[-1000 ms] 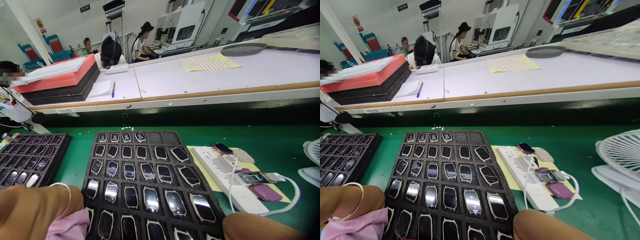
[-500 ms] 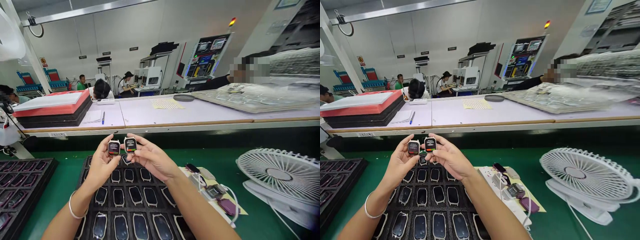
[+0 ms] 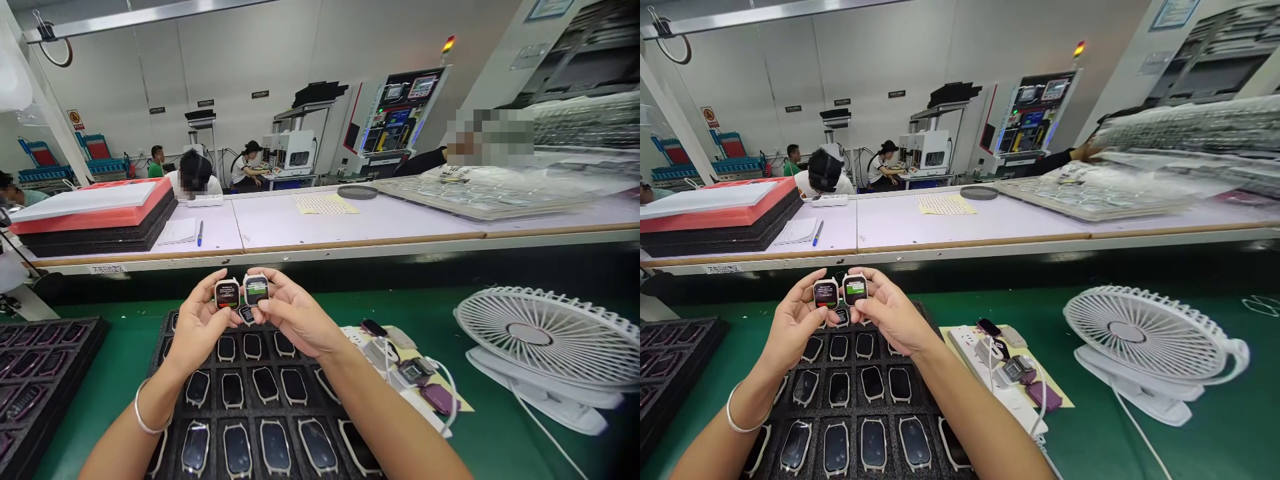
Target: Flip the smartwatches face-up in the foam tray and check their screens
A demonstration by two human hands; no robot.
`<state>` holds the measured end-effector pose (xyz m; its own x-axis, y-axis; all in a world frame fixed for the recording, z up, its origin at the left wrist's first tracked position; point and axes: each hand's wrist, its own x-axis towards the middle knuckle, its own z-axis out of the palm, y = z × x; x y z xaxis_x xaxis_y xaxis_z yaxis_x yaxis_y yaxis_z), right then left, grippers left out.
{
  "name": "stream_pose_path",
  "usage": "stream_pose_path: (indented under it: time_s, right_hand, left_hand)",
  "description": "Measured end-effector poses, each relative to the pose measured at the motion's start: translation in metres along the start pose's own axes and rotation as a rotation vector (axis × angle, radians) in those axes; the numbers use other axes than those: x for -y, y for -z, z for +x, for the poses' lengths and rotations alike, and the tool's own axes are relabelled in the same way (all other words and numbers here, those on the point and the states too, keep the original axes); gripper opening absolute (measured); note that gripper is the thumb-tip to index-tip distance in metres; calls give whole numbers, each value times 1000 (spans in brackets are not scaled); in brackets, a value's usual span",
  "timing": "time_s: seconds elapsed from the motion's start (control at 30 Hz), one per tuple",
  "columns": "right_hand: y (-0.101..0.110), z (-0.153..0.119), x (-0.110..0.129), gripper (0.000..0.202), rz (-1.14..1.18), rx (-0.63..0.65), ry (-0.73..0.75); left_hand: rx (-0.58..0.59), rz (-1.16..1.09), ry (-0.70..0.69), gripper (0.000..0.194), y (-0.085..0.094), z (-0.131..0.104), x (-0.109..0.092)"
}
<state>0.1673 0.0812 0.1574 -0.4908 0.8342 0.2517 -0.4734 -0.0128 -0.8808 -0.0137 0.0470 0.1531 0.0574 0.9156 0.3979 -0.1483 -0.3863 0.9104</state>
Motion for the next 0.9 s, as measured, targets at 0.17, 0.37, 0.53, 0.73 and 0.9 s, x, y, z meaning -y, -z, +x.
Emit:
stream_pose_path:
  time_s: [0.17,0.37,0.53,0.73,0.9]
  right_hand:
    - [0,1,-1,42,-14,-10,23]
    - [-4,1,-5,41,-31,-14,32]
    - [-4,1,-6,41,-35,-40,50]
    - [-4,2,-6,40,-52,-78,61]
    - [-6,1,-7,40,-69,-84,65]
  left_hand:
    - [9,-15,-13,49,0,0,-1]
    - [-49,23,-30,45,-5,2,2]
    - [-29,9,-16,52,-6,1,3]
    - [15,-23,-14,50,-3,0,1]
    - [3,-19,-33,51,-5,1,4]
